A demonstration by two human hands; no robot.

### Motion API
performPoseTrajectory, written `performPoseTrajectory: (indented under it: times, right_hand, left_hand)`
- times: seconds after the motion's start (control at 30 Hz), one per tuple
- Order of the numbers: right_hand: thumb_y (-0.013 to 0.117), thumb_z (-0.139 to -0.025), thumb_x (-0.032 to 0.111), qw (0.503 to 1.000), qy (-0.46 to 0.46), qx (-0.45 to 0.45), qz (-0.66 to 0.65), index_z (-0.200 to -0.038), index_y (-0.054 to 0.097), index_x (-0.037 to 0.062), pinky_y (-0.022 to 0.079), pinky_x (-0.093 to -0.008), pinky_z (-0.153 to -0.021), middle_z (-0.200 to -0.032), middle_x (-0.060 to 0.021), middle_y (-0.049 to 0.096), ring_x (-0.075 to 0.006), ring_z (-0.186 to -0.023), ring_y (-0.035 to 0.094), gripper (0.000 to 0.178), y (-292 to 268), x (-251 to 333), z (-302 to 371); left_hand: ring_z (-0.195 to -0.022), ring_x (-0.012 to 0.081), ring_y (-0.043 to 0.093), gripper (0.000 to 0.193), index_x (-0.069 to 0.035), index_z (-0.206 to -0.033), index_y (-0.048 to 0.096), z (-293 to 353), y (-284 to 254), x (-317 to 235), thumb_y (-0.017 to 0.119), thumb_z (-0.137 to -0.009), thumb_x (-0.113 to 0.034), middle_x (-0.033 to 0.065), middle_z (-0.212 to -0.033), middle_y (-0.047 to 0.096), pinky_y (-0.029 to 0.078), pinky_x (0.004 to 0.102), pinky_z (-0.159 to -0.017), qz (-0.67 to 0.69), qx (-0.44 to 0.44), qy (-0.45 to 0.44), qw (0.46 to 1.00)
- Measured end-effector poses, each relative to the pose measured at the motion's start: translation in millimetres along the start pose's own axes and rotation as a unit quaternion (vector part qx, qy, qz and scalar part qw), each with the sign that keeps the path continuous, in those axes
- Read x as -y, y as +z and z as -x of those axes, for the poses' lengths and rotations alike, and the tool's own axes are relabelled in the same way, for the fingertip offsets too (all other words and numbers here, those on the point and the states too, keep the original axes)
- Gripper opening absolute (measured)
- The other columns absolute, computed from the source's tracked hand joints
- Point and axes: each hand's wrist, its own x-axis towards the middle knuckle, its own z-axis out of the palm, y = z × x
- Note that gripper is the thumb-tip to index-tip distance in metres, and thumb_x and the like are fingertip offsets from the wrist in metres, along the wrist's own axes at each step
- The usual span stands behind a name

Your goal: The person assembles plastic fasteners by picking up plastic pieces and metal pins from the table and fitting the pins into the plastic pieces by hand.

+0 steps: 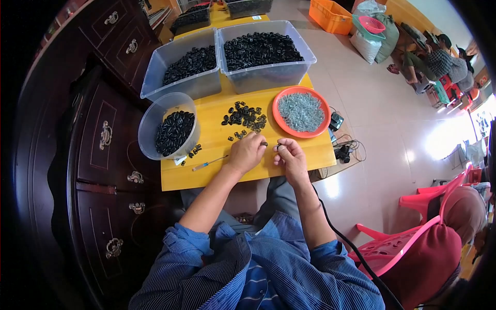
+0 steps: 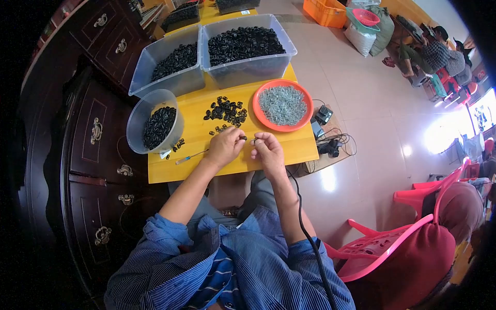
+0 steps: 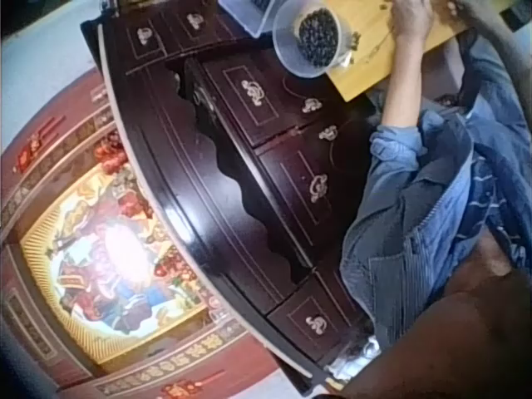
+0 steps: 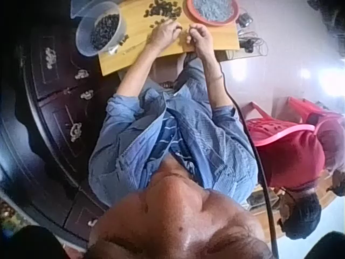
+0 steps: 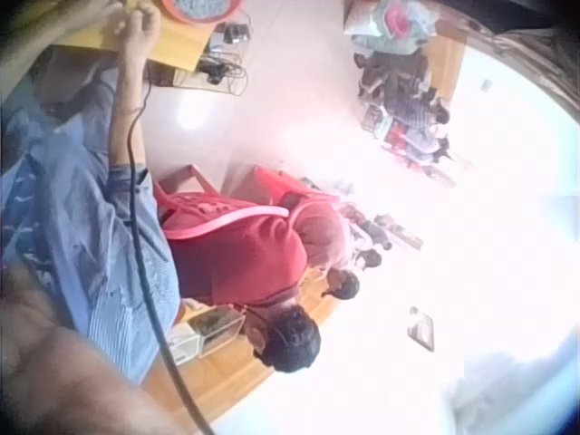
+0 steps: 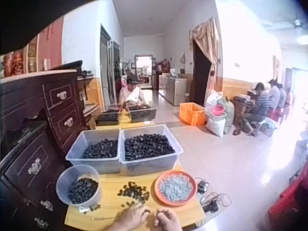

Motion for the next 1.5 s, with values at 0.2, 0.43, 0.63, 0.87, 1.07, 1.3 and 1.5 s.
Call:
performPoseTrajectory:
  times: [0.2,0.43,0.63,0.87,1.07,1.3,1.5]
  right_hand:
    - [0.056,-0.101,0.006,1.000,-0.009,-0.007,-0.028,-0.116,0.057,0.0076,0.053,-0.0247,-0.070,-0.097,-0.0028,0.065,-0.0090,-0.073,0.060,0.015,-2,-2,-1]
    - [0.057,-0.101,0.007,0.999,-0.013,-0.022,-0.032,-0.116,0.057,0.0077,0.052,-0.0232,-0.070,-0.096,-0.0023,0.065,-0.0090,-0.074,0.061,0.015,3,-4,-2]
    - [0.057,-0.101,0.008,0.999,-0.011,-0.032,-0.029,-0.115,0.057,0.0076,0.052,-0.0229,-0.071,-0.095,-0.0024,0.065,-0.0089,-0.075,0.061,0.015,6,-6,-1]
    - [0.058,-0.101,0.008,0.999,-0.019,-0.027,-0.011,-0.116,0.057,0.0074,0.052,-0.0236,-0.071,-0.096,-0.0027,0.065,-0.0091,-0.076,0.061,0.015,5,-8,-1]
    - [0.058,-0.101,0.009,0.999,-0.018,-0.027,-0.008,-0.117,0.056,0.0069,0.052,-0.0239,-0.071,-0.097,-0.0025,0.065,-0.0093,-0.077,0.061,0.017,4,-10,-1]
    - [0.058,-0.101,0.009,0.999,-0.022,-0.024,0.000,-0.117,0.057,0.0069,0.052,-0.0232,-0.072,-0.097,-0.0018,0.065,-0.0086,-0.077,0.061,0.017,2,-11,-1]
    - [0.058,-0.101,0.009,0.999,-0.015,-0.029,-0.002,-0.117,0.057,0.0072,0.052,-0.0229,-0.073,-0.097,-0.0013,0.065,-0.0082,-0.077,0.061,0.017,2,-11,0]
  left_hand:
    - [-0.066,0.0220,0.067,0.009,-0.005,-0.093,0.064,11,-3,-1,0.069,-0.086,-0.008,0.0078,-0.082,0.068,0.054,0.0353,-0.064,0.143,-0.028,-0.083,0.986]
    - [-0.071,0.0061,0.065,0.008,-0.002,-0.094,0.065,34,8,10,0.069,-0.089,-0.004,0.0023,-0.084,0.070,0.053,0.0245,-0.066,0.348,-0.050,-0.151,0.924]
    - [-0.076,0.0054,0.065,0.019,0.000,-0.108,0.069,44,12,10,0.067,-0.089,-0.001,0.0024,-0.091,0.072,0.054,0.0225,-0.071,0.385,-0.040,-0.142,0.911]
    - [-0.068,0.0009,0.054,0.021,-0.001,-0.113,0.067,48,12,7,0.064,-0.092,0.000,-0.0040,-0.085,0.064,0.046,0.0181,-0.062,0.418,-0.046,-0.127,0.898]
    - [-0.069,0.0011,0.056,0.018,-0.002,-0.108,0.069,52,12,11,0.063,-0.092,0.001,-0.0040,-0.083,0.064,0.047,0.0189,-0.063,0.399,-0.053,-0.111,0.909]
    - [-0.072,0.0025,0.059,0.016,-0.001,-0.106,0.070,52,13,10,0.066,-0.090,0.000,-0.0028,-0.084,0.066,0.050,0.0200,-0.066,0.403,-0.053,-0.102,0.908]
    - [-0.070,0.0044,0.059,0.012,-0.001,-0.104,0.069,53,9,7,0.065,-0.093,-0.004,-0.0023,-0.084,0.066,0.050,0.0202,-0.067,0.447,-0.029,-0.144,0.882]
